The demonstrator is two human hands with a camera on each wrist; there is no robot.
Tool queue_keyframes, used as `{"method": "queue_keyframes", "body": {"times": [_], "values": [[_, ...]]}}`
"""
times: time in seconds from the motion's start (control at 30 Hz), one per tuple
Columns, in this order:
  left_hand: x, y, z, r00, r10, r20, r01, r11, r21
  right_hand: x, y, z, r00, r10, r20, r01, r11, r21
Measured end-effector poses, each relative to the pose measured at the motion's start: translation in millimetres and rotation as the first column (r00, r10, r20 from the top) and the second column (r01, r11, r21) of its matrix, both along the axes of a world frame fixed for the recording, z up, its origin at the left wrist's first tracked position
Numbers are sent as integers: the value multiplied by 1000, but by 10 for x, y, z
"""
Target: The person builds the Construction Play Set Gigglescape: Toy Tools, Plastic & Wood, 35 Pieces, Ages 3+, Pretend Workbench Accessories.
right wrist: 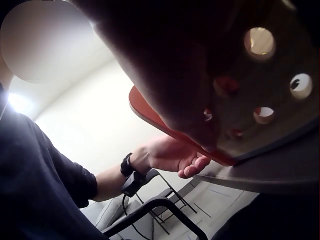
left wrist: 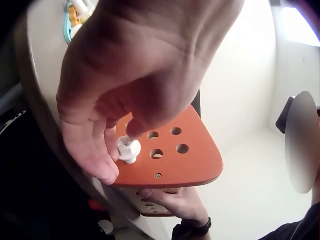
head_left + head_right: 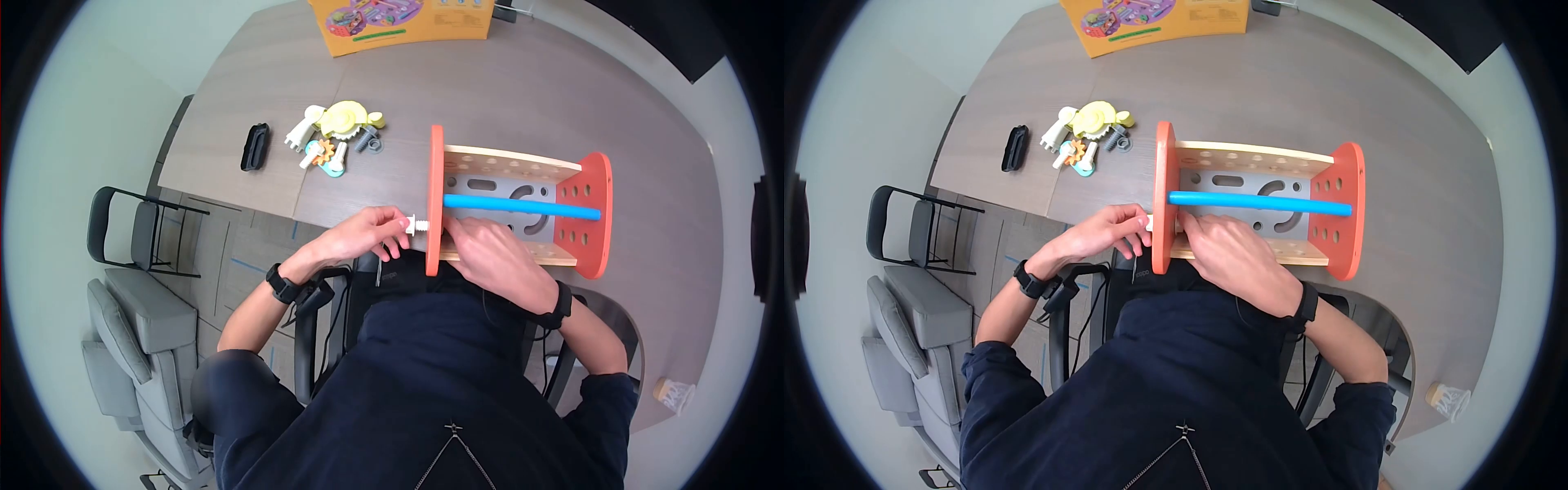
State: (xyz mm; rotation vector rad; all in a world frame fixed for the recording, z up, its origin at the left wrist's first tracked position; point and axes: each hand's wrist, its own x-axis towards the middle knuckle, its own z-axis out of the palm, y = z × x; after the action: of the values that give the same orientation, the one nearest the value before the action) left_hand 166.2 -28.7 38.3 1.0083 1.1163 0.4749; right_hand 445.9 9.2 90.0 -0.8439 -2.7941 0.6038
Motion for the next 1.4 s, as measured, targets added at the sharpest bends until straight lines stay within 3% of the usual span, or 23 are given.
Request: {"method": "queue_keyframes", "body": {"times": [0.1,0.2,0.4,0.5,0.7,0.8,1.0,1.1,1.2,1.3,1.4], "values": [[74,-75,119,997,36,-64,-22,978,208,-7,4,19,1000,-15,22,15,1000,-21],[144,-109,214,995,57,-85,-37,975,218,-1,-1,-13,1000,-14,12,14,1000,-11],[19,8,89,993,-33,-117,28,999,-45,-14,-1,41,1000,-22,17,23,1000,-20],[25,-13,13,998,-32,-48,31,999,-31,-16,14,70,999,-18,29,19,999,-42],[85,-113,148,994,4,-112,17,981,192,-19,22,73,998,-42,40,45,997,-66],[118,-85,246,989,69,-128,-58,994,90,-13,36,50,999,-18,28,19,998,-53],[80,16,82,992,-31,-125,25,998,-50,-19,35,74,999,-29,40,32,998,-61],[82,4,54,992,-30,-121,31,1000,5,-13,33,64,999,-20,27,21,998,-53],[100,-79,161,989,-21,-147,47,983,179,-17,45,46,1000,-21,17,22,998,-58],[125,-86,229,984,-6,-180,39,982,182,-23,49,73,999,-25,28,27,998,-63],[103,5,233,982,-13,-190,22,999,45,-17,52,73,999,-26,34,28,998,-62]]}}
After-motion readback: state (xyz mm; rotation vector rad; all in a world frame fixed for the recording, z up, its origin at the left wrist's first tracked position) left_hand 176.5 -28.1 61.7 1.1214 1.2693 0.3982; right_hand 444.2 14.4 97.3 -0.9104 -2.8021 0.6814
